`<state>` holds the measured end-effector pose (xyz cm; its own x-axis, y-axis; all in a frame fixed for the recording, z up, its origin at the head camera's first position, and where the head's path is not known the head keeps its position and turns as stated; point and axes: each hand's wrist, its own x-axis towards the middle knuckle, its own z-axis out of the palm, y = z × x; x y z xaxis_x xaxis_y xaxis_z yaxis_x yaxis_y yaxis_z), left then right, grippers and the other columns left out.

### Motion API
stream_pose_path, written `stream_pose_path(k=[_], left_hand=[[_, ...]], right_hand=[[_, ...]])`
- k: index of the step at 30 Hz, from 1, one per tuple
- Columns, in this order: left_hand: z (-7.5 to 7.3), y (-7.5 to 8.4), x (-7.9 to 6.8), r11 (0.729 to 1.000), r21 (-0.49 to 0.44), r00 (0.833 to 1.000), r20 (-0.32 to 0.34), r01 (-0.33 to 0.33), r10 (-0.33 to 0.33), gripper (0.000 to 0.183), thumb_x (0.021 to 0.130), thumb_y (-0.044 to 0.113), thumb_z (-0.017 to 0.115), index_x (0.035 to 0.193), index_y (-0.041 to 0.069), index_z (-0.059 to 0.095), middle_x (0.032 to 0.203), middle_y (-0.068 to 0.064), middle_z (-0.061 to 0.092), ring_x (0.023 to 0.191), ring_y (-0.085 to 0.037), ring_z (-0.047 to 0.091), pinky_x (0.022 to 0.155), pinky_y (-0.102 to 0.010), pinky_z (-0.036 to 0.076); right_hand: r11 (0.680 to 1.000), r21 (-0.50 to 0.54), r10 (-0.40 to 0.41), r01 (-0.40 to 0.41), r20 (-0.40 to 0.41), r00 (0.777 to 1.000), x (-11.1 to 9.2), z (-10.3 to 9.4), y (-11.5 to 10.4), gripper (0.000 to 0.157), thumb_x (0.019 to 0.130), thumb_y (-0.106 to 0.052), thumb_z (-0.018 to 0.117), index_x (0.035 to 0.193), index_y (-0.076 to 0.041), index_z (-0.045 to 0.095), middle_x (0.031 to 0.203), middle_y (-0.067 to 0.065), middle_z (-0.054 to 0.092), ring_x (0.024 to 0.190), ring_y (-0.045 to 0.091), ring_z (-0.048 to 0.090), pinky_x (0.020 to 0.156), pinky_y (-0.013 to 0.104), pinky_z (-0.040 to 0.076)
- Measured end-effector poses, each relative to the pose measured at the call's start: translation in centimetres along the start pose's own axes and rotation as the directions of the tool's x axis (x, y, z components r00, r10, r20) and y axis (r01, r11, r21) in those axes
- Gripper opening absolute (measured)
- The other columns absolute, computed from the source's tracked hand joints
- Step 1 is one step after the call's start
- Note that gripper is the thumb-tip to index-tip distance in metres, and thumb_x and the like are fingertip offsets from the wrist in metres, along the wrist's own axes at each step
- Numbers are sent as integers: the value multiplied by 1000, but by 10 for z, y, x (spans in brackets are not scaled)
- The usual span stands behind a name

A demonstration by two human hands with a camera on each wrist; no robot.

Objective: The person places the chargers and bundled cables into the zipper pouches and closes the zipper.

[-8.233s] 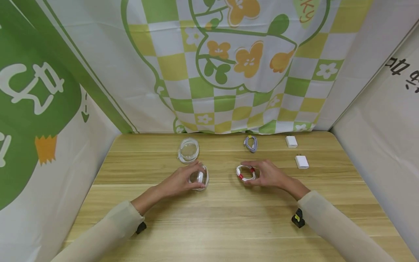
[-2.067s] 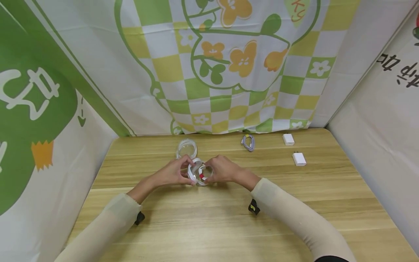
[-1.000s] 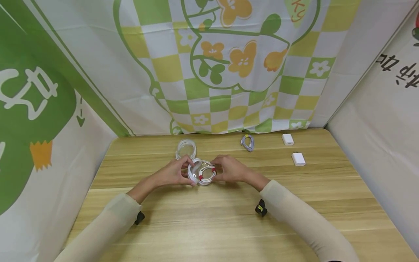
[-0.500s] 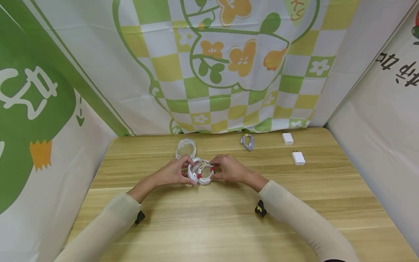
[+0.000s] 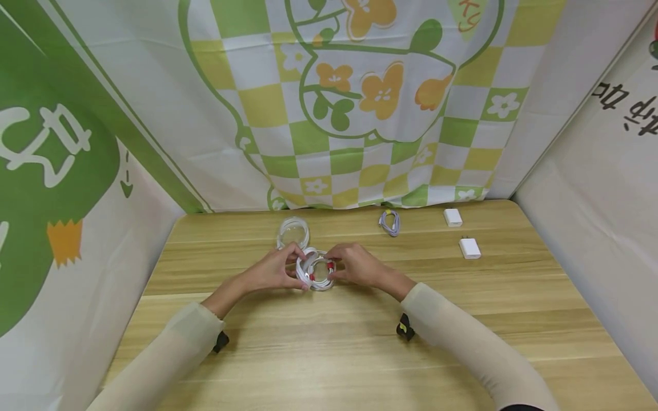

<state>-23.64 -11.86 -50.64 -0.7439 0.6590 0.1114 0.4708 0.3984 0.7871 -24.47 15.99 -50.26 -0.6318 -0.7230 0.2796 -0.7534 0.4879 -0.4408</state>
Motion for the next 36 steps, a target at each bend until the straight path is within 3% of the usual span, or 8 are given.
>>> stream_pose_path(k=[6, 12, 19, 31, 36], left_hand=[[-1, 2, -1, 1000, 2, 1000, 2, 3, -3, 66, 76, 17, 98, 122, 1, 54, 133, -19, 71, 127, -31, 68, 94, -34, 59], [-1, 3, -2, 1000, 8, 1000, -1, 18, -18, 67, 75, 18, 99, 122, 2, 54, 135, -20, 70, 131, -34, 65, 101, -43, 58], [-2, 2, -2, 999, 27, 1000, 4, 18, -18, 66, 76, 20, 99, 123, 3, 55, 133, -18, 71, 128, -28, 67, 94, -34, 58], [0, 3, 1, 998, 64, 1000, 0, 20, -20, 66, 75, 24, 99, 121, 4, 57, 131, -19, 72, 128, -33, 67, 104, -45, 56], [0, 4, 2, 995, 95, 1000, -9, 14, -13, 66, 74, 26, 100, 119, 4, 58, 129, -19, 73, 125, -34, 68, 103, -46, 57]], right_hand=[[1000, -19, 23, -22, 20, 1000, 2, 1, 1, 41, 85, -22, 91, 118, -2, 78, 117, 11, 78, 112, 26, 73, 100, 41, 59], [997, -17, 73, -72, 43, 996, 5, 0, 0, 42, 84, -22, 92, 119, -4, 78, 115, 7, 78, 107, 24, 72, 95, 41, 59], [995, -30, 97, -95, 55, 994, 8, 3, -1, 41, 83, -22, 93, 118, -5, 80, 112, 6, 79, 105, 24, 69, 91, 41, 58], [991, 57, 115, -118, 52, 992, 0, -5, 1, 46, 88, -19, 88, 128, -1, 73, 128, 13, 74, 118, 30, 69, 102, 47, 56], [992, 84, 94, -95, 26, 995, -6, -12, 7, 44, 90, -14, 85, 129, 2, 72, 130, 16, 73, 114, 32, 70, 96, 46, 60]])
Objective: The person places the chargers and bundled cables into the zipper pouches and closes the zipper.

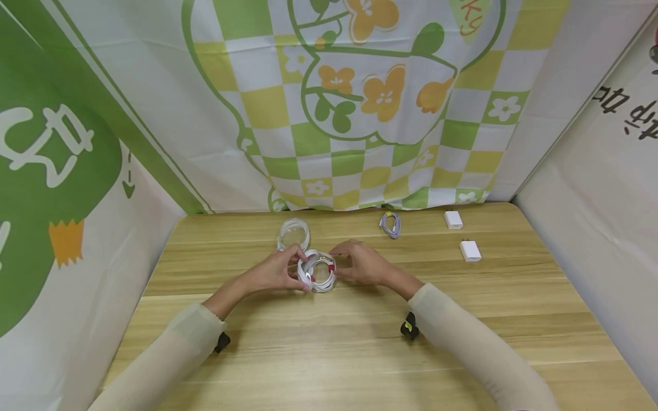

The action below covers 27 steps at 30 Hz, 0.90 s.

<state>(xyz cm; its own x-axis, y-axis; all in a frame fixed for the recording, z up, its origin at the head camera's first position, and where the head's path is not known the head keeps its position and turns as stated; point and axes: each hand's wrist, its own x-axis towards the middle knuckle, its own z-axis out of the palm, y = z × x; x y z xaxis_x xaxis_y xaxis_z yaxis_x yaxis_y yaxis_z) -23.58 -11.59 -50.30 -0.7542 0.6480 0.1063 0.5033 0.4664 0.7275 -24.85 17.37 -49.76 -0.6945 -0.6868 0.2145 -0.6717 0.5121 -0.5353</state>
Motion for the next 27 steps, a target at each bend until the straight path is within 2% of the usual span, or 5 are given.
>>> stream_pose_path(k=[4, 7, 12, 17, 27], left_hand=[[1, 0, 1, 1000, -5, 1000, 5, 7, -7, 66, 73, 26, 100, 120, 4, 58, 129, -20, 73, 124, -32, 69, 100, -43, 58], [1, -1, 1, 1000, -3, 1000, 8, 12, -12, 66, 74, 27, 100, 120, 4, 58, 129, -19, 73, 120, -29, 70, 95, -39, 58], [2, -1, 1, 1000, -1, 1000, 6, 15, -15, 65, 74, 25, 100, 120, 5, 58, 128, -20, 73, 115, -25, 71, 89, -33, 58], [2, 1, 0, 1000, -14, 1000, 3, 10, -10, 65, 74, 23, 100, 120, 4, 57, 128, -20, 73, 117, -28, 71, 88, -32, 59], [1, 1, -1, 1000, -25, 1000, 11, 13, -13, 64, 74, 20, 99, 119, 4, 57, 126, -19, 73, 108, -21, 71, 81, -24, 57]], right_hand=[[1000, 23, -17, 17, -28, 999, -4, -7, 4, 39, 91, -5, 83, 127, 6, 71, 128, 20, 73, 111, 34, 71, 91, 45, 62], [1000, 31, -3, 4, -31, 1000, -8, -12, 6, 39, 92, -6, 81, 127, 6, 71, 127, 21, 73, 112, 35, 71, 92, 46, 62], [999, 34, 16, -16, -18, 1000, -13, -19, 9, 44, 94, -11, 81, 132, 7, 68, 132, 21, 71, 119, 36, 68, 97, 47, 60], [999, 50, 14, -14, -12, 1000, -20, -27, 13, 52, 92, -12, 84, 135, 8, 65, 136, 21, 69, 126, 38, 66, 101, 49, 58], [998, 66, 19, -16, -39, 999, -39, -48, 26, 57, 87, -9, 88, 136, 8, 65, 136, 23, 69, 125, 40, 66, 103, 53, 56]])
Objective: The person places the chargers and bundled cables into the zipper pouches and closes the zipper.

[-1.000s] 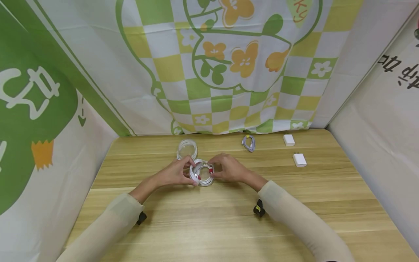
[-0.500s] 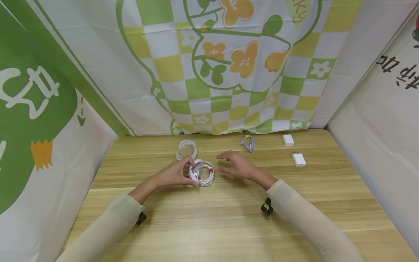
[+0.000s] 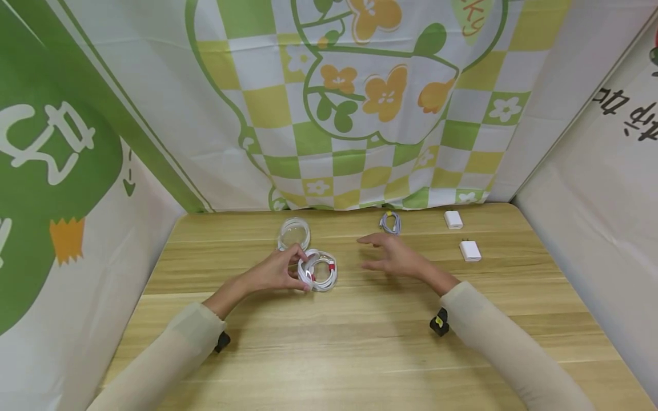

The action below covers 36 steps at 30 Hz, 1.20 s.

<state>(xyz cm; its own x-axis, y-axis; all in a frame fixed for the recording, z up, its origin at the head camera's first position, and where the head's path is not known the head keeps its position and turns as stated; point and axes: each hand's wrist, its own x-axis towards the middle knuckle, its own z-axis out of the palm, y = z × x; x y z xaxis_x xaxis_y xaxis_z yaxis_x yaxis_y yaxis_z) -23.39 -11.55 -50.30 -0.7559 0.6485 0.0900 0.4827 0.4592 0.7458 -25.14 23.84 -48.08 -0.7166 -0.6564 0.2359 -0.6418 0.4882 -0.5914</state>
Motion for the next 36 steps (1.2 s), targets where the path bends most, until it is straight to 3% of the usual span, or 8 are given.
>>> stream_pose_path(k=[14, 25, 36], left_hand=[[0, -2, -1, 1000, -8, 1000, 3, 7, -7, 65, 75, 21, 99, 121, 3, 57, 125, -19, 74, 95, -13, 69, 77, -23, 57], [-1, 0, -1, 1000, 11, 1000, -3, 1, -1, 65, 75, 24, 99, 121, 4, 57, 127, -20, 73, 106, -20, 72, 82, -25, 58], [-1, -2, 0, 1000, 23, 1000, 19, 12, -13, 66, 76, 27, 98, 122, 6, 57, 131, -18, 72, 118, -25, 71, 93, -34, 59]], right_hand=[[1000, -19, 13, -13, -34, 999, -23, -26, 16, 59, 85, -8, 90, 136, 8, 65, 136, 24, 68, 123, 43, 66, 100, 53, 57], [999, -46, -14, 12, -54, 998, -37, -39, 26, 60, 82, -4, 90, 135, 8, 65, 134, 28, 68, 122, 46, 66, 98, 58, 57], [988, -96, 121, -124, -35, 992, -55, -66, 30, 64, 85, -15, 91, 140, 4, 64, 138, 24, 67, 123, 46, 65, 101, 56, 55]])
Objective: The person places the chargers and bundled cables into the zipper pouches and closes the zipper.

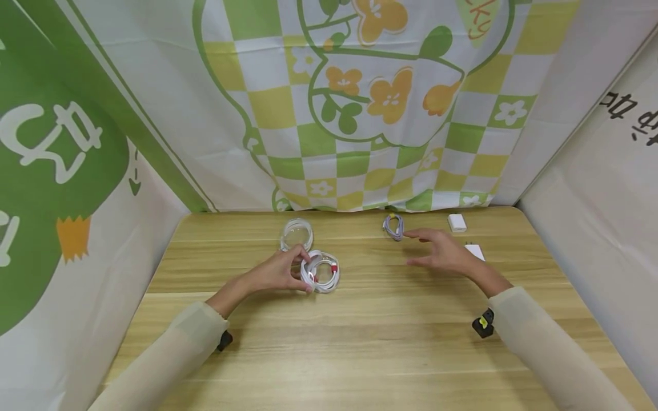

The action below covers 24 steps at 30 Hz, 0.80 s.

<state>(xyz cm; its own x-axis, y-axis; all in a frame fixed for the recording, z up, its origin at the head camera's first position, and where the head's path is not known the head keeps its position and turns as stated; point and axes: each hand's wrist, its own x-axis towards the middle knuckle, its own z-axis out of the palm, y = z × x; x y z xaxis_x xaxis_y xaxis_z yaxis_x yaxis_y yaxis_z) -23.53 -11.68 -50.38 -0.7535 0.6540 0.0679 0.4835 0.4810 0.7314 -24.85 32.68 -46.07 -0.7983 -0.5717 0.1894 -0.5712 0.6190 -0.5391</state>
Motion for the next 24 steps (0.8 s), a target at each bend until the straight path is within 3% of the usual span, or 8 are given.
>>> stream_pose_path(k=[9, 14, 20, 24], left_hand=[[-1, 0, 1, 1000, -2, 1000, 10, -1, 1, 65, 76, 26, 98, 123, 5, 57, 129, -16, 73, 116, -23, 70, 91, -33, 58], [-1, 1, 1, 1000, -8, 1000, 13, 6, -6, 65, 76, 26, 98, 123, 5, 57, 128, -16, 74, 112, -20, 71, 89, -32, 58], [0, 1, 1, 1000, -18, 1000, 10, 12, -12, 65, 76, 25, 98, 123, 5, 57, 127, -17, 74, 105, -17, 71, 83, -25, 58], [0, 0, 0, 1000, -26, 1000, 11, 7, -7, 65, 76, 24, 98, 123, 4, 57, 126, -18, 74, 103, -16, 70, 82, -24, 58]], right_hand=[[997, -52, -59, 56, -59, 997, -14, -15, 15, 65, 79, -9, 94, 136, 6, 66, 134, 23, 70, 119, 43, 67, 96, 54, 57], [992, -89, -94, 86, -92, 991, -21, -23, 19, 65, 74, -7, 96, 131, 7, 69, 129, 22, 73, 116, 42, 68, 95, 39, 60], [995, -95, -20, 12, -79, 997, -31, -34, 26, 67, 75, -13, 97, 135, 1, 69, 131, 20, 72, 119, 42, 67, 97, 35, 58], [996, -79, 22, -29, -79, 997, -39, -40, 34, 68, 75, -14, 97, 136, 1, 69, 131, 20, 72, 120, 38, 66, 99, 16, 51]])
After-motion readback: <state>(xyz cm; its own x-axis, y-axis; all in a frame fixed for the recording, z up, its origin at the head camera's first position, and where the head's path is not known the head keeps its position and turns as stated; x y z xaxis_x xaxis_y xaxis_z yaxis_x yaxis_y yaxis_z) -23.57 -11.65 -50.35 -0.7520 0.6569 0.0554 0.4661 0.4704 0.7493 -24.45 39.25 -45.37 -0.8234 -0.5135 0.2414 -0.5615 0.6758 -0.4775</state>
